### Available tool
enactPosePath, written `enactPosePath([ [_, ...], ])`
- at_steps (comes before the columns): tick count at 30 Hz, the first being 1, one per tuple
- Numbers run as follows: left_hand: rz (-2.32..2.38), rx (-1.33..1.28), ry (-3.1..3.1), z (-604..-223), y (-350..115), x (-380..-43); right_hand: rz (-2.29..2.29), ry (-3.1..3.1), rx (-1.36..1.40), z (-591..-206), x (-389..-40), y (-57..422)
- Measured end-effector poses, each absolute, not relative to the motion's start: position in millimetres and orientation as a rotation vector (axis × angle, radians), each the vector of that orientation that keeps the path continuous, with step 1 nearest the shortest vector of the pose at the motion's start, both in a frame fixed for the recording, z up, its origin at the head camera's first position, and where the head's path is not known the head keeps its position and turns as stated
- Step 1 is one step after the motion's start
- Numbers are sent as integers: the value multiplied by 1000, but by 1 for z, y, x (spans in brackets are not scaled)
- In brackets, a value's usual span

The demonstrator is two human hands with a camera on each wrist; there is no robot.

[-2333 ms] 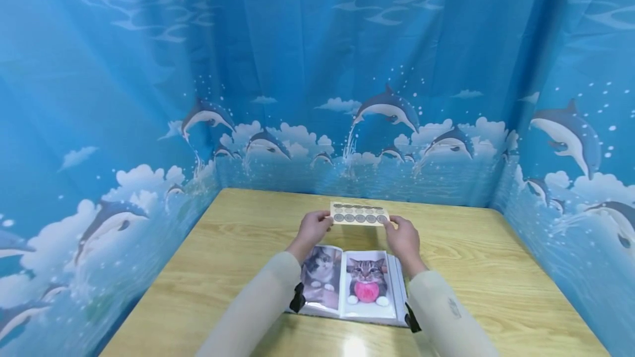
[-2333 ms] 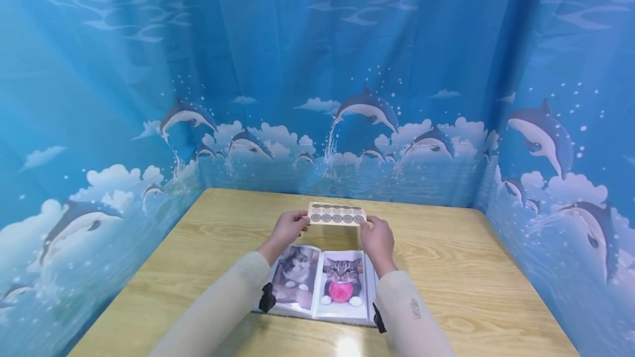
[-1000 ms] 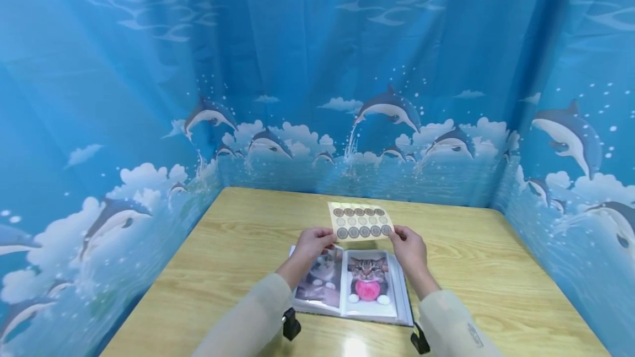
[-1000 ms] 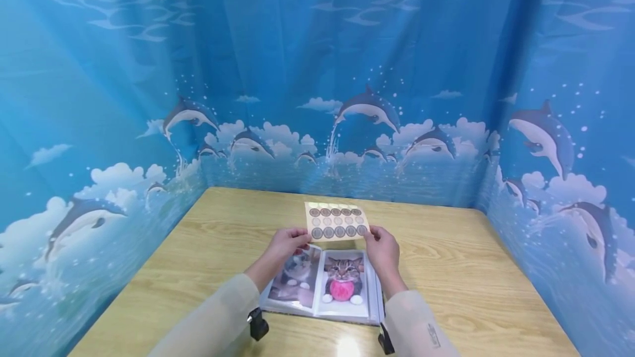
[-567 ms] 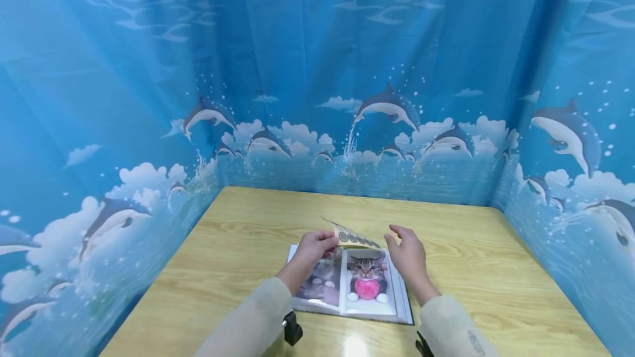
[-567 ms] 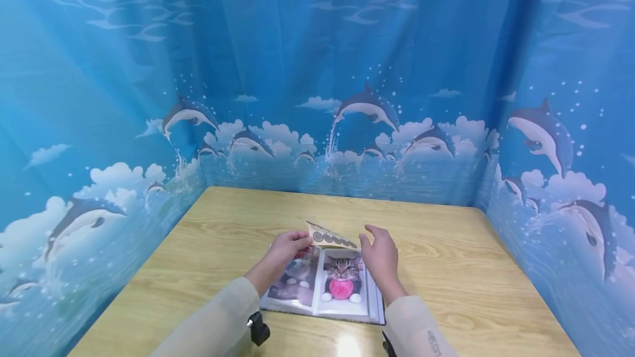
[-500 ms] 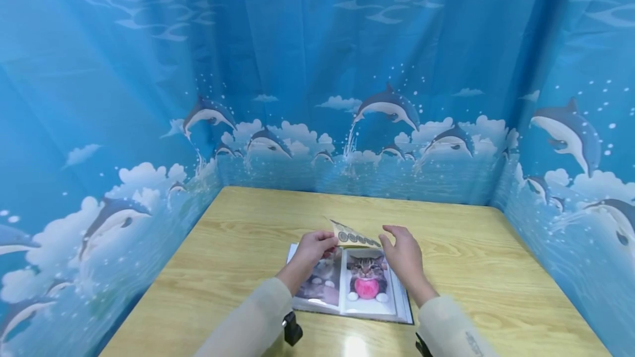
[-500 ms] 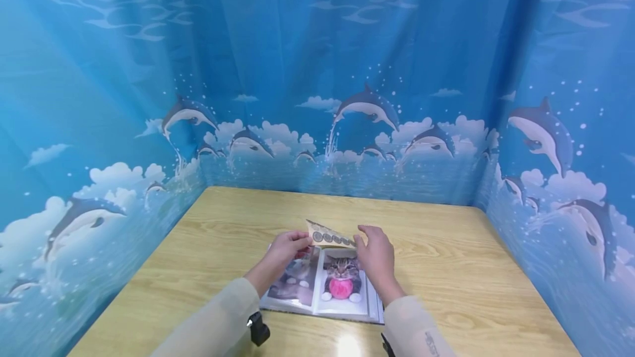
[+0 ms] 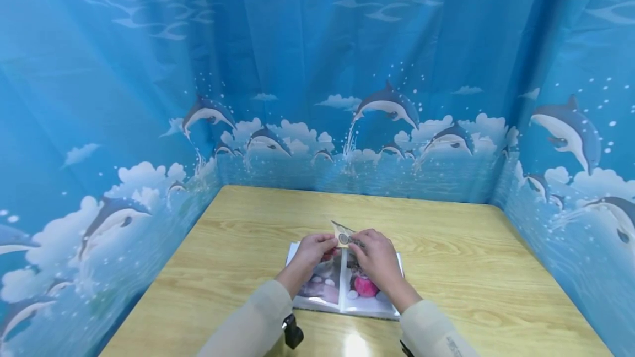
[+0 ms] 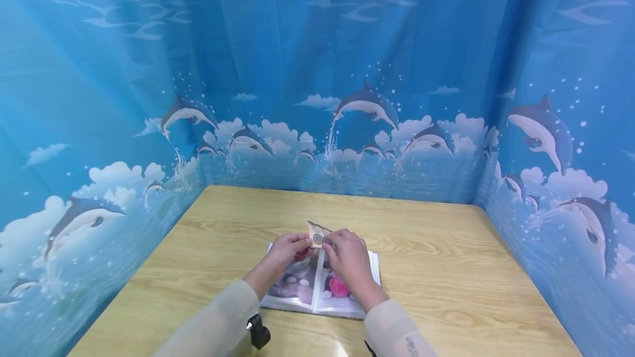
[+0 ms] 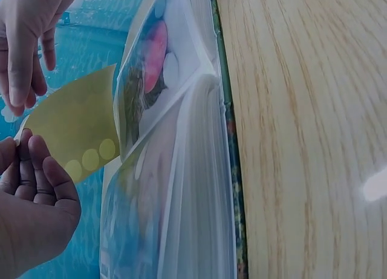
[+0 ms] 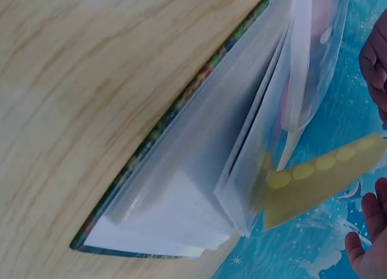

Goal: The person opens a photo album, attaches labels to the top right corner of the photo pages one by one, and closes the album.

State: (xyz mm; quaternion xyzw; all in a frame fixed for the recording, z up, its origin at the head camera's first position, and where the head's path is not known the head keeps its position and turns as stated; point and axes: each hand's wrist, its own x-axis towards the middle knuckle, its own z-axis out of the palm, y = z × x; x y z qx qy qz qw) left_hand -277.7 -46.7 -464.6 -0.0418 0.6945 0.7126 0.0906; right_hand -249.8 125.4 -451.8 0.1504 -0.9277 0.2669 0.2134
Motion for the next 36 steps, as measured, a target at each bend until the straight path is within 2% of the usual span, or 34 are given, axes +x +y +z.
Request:
enactPosePath([
  [10, 2117, -86, 2052, -466, -43, -274, 687, -2543, 410, -455, -248, 115],
  [19, 2016, -160, 2123, -460, -41, -274, 718, -2625, 329, -453, -248, 111],
  [36, 2043, -8, 2126, -469, -42, -274, 983, -2631, 240, -453, -247, 109],
])
